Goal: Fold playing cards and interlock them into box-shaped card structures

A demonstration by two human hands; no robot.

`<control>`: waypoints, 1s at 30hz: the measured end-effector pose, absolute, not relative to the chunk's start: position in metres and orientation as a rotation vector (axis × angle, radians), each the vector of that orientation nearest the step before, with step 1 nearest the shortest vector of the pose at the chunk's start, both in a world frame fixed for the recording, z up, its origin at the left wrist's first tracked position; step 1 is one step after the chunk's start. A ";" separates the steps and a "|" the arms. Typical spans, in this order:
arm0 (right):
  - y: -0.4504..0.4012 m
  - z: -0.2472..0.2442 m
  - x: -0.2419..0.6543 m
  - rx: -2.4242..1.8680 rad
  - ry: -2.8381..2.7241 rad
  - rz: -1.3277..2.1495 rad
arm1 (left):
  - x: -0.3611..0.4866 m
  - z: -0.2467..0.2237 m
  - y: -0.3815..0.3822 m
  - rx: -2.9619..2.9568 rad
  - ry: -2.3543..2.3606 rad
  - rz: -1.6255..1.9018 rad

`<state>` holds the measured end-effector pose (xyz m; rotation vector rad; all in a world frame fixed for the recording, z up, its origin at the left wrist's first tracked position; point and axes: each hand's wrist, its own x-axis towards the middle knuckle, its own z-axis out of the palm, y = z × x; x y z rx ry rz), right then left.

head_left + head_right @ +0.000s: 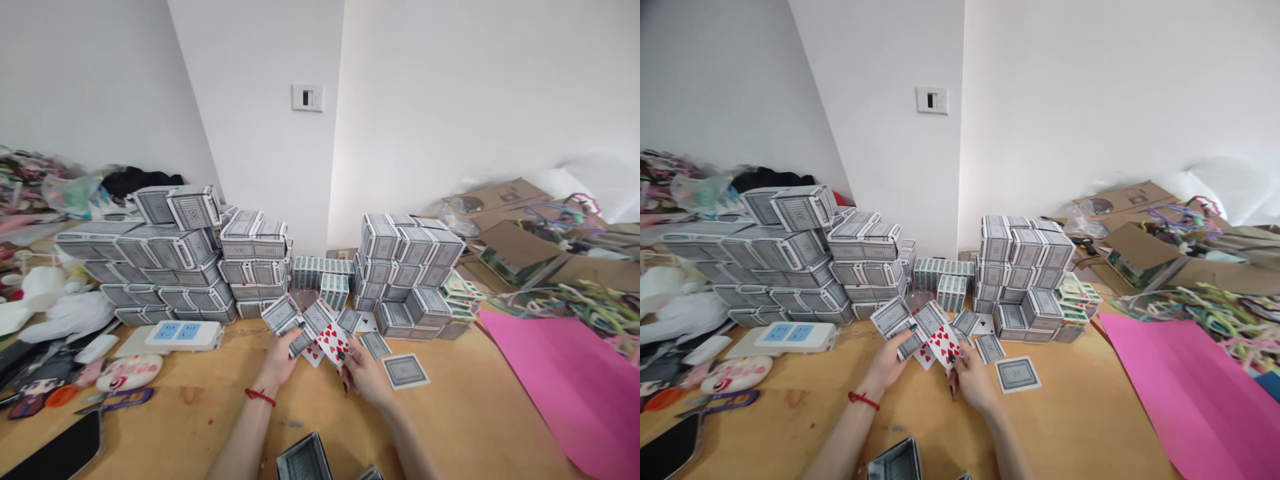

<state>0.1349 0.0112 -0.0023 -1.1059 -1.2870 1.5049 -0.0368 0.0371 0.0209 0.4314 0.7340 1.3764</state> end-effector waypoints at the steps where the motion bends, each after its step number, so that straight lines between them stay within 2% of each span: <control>1: 0.011 -0.003 0.135 -1.105 -1.289 1.501 | -0.037 0.022 0.037 0.438 0.739 1.380; 30: 0.015 -0.010 0.138 -1.095 -1.248 1.547 | -0.022 0.016 0.032 0.525 0.882 1.281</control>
